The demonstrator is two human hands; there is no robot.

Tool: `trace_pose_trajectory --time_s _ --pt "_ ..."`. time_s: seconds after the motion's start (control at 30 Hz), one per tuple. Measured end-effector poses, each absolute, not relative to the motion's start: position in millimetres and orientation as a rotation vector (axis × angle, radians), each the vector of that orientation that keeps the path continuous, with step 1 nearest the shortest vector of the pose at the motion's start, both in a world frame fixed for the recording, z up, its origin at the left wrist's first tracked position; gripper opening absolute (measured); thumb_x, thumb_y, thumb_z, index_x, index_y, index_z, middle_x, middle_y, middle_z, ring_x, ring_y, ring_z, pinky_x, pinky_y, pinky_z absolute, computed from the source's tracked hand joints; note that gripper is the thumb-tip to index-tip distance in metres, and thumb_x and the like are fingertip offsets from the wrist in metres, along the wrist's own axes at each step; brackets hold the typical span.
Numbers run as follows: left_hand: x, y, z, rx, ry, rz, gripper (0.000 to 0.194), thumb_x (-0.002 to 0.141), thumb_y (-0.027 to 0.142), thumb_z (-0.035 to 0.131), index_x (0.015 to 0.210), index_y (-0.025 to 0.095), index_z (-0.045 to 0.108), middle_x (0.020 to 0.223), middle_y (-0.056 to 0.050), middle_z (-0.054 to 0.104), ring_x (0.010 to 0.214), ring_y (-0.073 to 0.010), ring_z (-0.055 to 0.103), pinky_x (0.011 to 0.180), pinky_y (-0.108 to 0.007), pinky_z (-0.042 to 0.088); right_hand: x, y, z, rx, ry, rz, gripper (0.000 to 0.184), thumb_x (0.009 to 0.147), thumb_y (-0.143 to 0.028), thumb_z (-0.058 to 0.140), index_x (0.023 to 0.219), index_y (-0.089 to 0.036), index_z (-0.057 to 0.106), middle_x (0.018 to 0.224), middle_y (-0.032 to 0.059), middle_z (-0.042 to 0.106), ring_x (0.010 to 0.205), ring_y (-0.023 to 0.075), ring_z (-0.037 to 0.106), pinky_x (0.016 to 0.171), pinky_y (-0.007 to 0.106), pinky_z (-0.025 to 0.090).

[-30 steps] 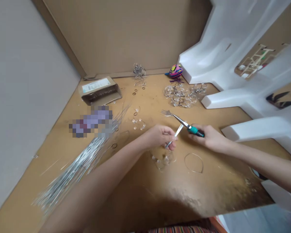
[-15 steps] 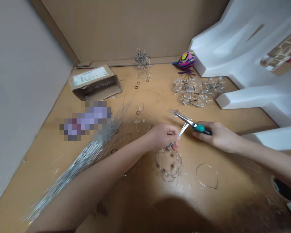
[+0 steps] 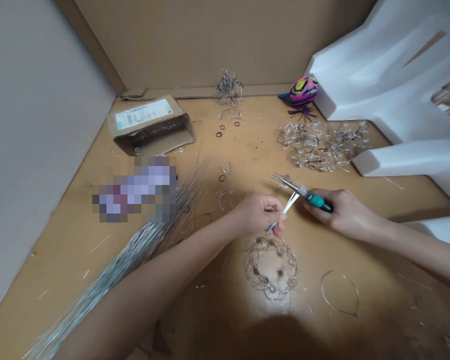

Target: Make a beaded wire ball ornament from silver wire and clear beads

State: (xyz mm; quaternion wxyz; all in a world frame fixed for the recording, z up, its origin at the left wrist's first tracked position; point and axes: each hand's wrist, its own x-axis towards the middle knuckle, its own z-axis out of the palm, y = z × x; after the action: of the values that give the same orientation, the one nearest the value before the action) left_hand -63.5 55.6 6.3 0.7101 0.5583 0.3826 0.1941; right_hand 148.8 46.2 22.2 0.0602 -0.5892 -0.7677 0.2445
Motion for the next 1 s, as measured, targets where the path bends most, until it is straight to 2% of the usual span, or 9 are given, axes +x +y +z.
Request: trace_pose_trajectory --time_s 0.37,0.5,0.63,0.7,0.8,0.9,1.0 --pt "-64.9 44.7 22.9 1.162 0.800 0.400 0.014 0.076 0.013 0.056 0.063 0.011 0.055 0.055 0.000 0.060 0.047 -0.0069 0.057 0.050 -0.019 0.045 158.2 34.8 29.2 -1.840 -2.395 0.362 0.015 0.076 -0.036 0.045 0.071 -0.022 0.047 0.059 0.0034 0.055 0.052 0.0183 0.049 0.052 0.031 0.034" --pt "-63.1 31.1 25.2 1.171 0.806 0.345 0.013 0.076 0.014 0.057 0.063 0.011 0.056 0.054 0.000 0.060 0.048 -0.0069 0.057 0.049 -0.018 0.043 164.8 26.9 33.0 -1.893 -2.388 0.096 0.010 0.072 -0.032 0.047 0.074 -0.023 0.047 0.064 0.0059 0.057 0.055 0.0215 0.052 0.053 0.032 0.032" --pt "-61.8 20.6 21.8 1.250 0.888 0.404 0.016 0.076 0.016 0.055 0.062 0.012 0.055 0.055 0.000 0.061 0.049 -0.0072 0.057 0.051 -0.018 0.043 171.4 19.1 33.7 -2.009 -2.426 0.115 0.023 0.078 -0.043 0.045 0.076 -0.021 0.053 0.066 0.0079 0.061 0.057 0.0217 0.055 0.051 0.031 0.031" --pt "-63.0 18.5 16.8 1.355 0.963 0.474 0.016 0.077 0.017 0.053 0.062 0.012 0.055 0.056 0.000 0.061 0.051 -0.0078 0.058 0.053 -0.018 0.044 176.8 13.8 29.2 -2.056 -2.475 0.158 0.033 0.079 -0.050 0.044 0.088 -0.022 0.058 0.073 0.0078 0.064 0.061 0.0227 0.057 0.053 0.031 0.033" --pt "-68.2 20.3 8.4 1.548 1.087 0.565 0.012 0.077 0.019 0.051 0.067 0.014 0.057 0.060 0.000 0.062 0.057 -0.0098 0.061 0.057 -0.020 0.046 185.9 5.0 18.7 -2.034 -2.500 0.134 0.045 0.077 -0.054 0.044 0.111 -0.026 0.056 0.091 0.0074 0.066 0.072 0.0243 0.060 0.057 0.032 0.038" --pt "-73.2 26.6 4.8 1.982 1.302 0.551 0.019 0.082 0.025 0.044 0.077 0.017 0.061 0.067 0.000 0.066 0.063 -0.0109 0.062 0.060 -0.020 0.045 189.7 -2.1 10.4 -2.011 -2.453 0.004 0.046 0.077 -0.051 0.044 0.111 -0.022 0.057 0.096 0.0095 0.064 0.081 0.0258 0.059 0.062 0.033 0.040" --pt "-72.1 32.4 7.0 2.131 1.421 0.538 0.020 0.081 0.025 0.046 0.077 0.018 0.064 0.075 -0.003 0.067 0.071 -0.0147 0.061 0.067 -0.024 0.043 187.5 -6.4 5.2 -1.961 -2.444 -0.116 0.046 0.078 -0.050 0.044 0.109 -0.020 0.058 0.097 0.0119 0.062 0.087 0.0275 0.057 0.068 0.035 0.040"
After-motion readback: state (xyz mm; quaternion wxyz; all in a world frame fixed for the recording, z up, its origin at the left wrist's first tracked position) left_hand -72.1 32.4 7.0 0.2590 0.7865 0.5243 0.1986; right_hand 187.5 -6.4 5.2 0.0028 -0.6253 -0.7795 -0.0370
